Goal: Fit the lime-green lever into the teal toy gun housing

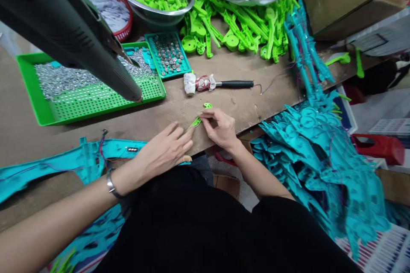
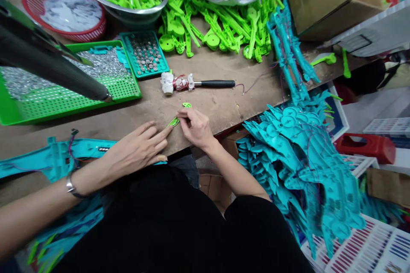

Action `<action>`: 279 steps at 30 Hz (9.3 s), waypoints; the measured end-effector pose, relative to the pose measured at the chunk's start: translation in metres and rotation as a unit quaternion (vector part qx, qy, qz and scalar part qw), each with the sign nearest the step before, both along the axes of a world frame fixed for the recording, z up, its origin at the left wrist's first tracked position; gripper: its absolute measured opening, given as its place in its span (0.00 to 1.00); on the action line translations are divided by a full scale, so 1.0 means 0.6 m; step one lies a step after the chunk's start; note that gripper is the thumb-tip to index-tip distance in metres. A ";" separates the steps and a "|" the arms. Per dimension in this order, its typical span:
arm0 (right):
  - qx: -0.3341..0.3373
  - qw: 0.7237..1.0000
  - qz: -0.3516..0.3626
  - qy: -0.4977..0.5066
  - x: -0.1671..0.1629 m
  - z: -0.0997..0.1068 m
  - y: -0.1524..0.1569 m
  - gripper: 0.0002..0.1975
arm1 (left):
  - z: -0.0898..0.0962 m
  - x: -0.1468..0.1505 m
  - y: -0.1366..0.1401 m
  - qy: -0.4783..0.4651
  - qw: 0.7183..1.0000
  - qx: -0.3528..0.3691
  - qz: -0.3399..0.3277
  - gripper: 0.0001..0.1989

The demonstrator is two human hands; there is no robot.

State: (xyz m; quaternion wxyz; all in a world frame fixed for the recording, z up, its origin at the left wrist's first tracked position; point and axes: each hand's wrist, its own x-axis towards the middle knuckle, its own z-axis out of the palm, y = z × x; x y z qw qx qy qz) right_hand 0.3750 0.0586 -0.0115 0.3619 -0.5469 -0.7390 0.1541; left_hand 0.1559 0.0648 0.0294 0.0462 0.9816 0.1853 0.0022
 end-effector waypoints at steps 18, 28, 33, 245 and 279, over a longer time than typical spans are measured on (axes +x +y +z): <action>0.079 0.981 0.068 -0.163 0.004 -0.027 -0.032 0.18 | -0.013 -0.003 0.002 -0.002 1.000 0.008 -0.013 0.20; -0.012 1.000 0.018 -0.007 0.014 0.003 -0.029 0.14 | 0.001 -0.018 -0.009 -0.017 0.997 -0.005 0.071 0.18; -0.004 1.000 0.028 0.005 0.005 0.039 -0.008 0.11 | 0.005 -0.031 -0.037 -0.080 0.979 -0.025 0.186 0.22; -0.172 0.954 0.177 -0.171 -0.106 0.055 -0.026 0.17 | 0.025 -0.089 -0.068 -0.115 0.901 -0.081 0.410 0.14; -0.060 0.962 0.186 -0.189 -0.152 0.052 -0.050 0.08 | 0.009 -0.085 -0.064 -0.035 0.893 -0.104 0.436 0.13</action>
